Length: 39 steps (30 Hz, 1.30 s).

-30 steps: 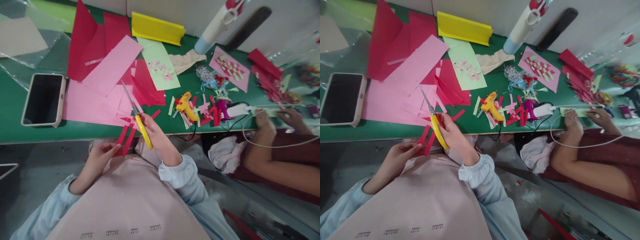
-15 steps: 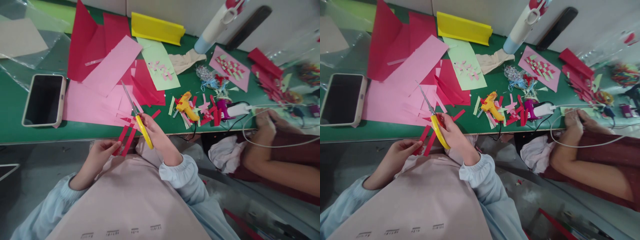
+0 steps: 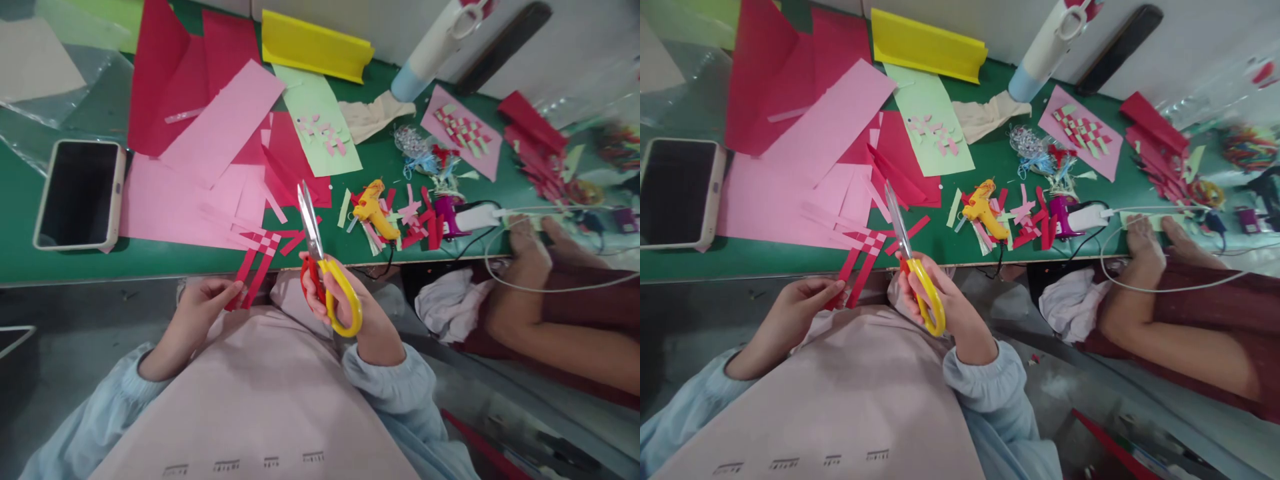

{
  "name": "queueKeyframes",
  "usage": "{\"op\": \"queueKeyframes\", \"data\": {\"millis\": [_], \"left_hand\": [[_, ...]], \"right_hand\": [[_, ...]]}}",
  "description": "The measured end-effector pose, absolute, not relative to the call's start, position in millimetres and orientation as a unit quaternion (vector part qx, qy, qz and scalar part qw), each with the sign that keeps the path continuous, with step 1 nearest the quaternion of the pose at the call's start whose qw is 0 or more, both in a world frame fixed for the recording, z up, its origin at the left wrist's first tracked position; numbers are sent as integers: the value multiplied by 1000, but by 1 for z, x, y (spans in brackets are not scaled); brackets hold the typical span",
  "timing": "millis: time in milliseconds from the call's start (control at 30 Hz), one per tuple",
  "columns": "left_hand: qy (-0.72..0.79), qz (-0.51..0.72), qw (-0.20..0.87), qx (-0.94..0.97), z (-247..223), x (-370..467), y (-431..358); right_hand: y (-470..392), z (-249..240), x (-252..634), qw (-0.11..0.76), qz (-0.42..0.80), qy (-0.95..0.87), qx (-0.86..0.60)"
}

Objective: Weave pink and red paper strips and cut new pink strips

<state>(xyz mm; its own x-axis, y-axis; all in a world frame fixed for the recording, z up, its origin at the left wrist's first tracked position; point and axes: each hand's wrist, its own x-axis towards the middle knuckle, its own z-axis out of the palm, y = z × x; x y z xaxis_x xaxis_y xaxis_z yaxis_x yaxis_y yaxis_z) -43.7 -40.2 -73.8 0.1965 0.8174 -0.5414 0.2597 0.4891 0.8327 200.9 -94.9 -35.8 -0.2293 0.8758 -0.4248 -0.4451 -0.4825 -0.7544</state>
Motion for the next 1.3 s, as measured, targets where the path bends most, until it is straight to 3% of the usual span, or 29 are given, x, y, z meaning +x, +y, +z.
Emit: {"op": "queueKeyframes", "data": {"millis": [333, 767, 1300], "left_hand": [[616, 203, 592, 479, -72, -41, -41], [583, 189, 610, 502, -84, -45, -39], [585, 175, 616, 498, -83, -49, -39]], "right_hand": [[-146, -60, 205, 342, 798, -183, -462], [-163, -68, 206, 272, 646, -353, -620], [-159, -71, 210, 356, 664, -267, -601]]}}
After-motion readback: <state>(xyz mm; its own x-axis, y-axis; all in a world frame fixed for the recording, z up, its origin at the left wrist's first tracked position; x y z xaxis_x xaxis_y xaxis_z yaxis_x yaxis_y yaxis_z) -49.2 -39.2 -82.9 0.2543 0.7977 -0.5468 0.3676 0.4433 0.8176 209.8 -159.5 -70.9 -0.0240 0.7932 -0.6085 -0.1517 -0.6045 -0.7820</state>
